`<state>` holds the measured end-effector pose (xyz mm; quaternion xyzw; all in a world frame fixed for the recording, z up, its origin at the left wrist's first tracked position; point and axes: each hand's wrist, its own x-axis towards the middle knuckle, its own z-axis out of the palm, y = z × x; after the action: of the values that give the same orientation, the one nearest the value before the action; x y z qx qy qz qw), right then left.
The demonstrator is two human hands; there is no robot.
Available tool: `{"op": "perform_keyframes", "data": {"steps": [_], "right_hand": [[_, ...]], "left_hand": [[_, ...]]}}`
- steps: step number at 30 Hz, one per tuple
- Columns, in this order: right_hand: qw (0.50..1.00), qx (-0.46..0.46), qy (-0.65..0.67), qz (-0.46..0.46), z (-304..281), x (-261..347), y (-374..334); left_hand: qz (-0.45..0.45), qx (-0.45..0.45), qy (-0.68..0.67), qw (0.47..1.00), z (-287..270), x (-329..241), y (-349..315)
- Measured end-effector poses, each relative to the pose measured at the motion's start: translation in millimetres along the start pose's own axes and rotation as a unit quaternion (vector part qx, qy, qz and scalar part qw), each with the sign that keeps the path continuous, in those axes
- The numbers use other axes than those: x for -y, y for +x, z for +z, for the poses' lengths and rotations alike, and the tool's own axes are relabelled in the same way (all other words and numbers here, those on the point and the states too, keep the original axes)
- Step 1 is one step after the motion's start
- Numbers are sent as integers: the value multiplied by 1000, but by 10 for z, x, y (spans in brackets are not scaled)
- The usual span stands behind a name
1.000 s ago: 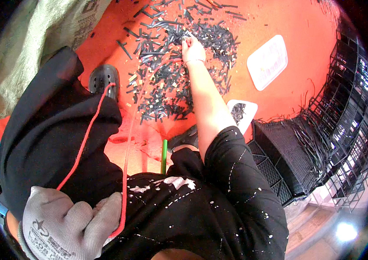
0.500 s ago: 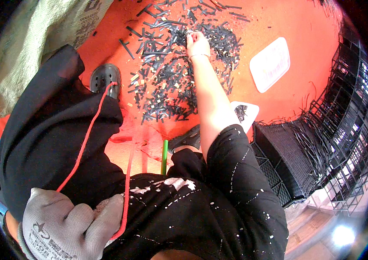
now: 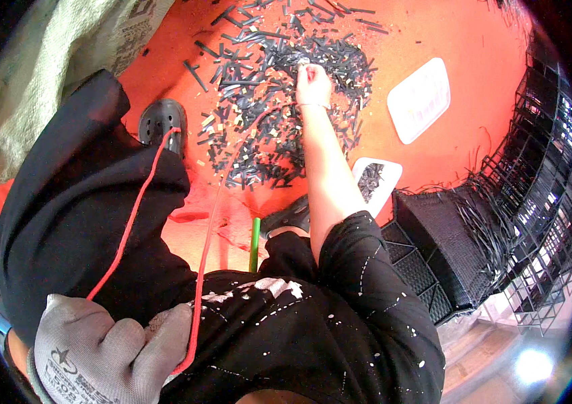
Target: The person sits on the floor and sorts small black fasteners from a large pile on an orange mat. They pick up individual fasteners, inspect them, and place them into a white container. The person also handles a red cable, occasionally manipulating it with gloved hands.
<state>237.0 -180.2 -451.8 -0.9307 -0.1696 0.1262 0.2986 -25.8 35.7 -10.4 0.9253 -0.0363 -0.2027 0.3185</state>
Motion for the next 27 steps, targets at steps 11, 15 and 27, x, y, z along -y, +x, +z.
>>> {"op": "perform_keyframes", "data": {"steps": [11,15,27], "right_hand": [[995,-86,-36,42,-277,-178,161],[998,-47,20,26,-129,-108,38],[998,-29,-35,39,-235,103,209]], "left_hand": [[14,-2,-14,1000,29,43,9],[-2,-11,-11,1000,26,13,-12],[-2,-26,-4,1000,66,11,-30]]}}
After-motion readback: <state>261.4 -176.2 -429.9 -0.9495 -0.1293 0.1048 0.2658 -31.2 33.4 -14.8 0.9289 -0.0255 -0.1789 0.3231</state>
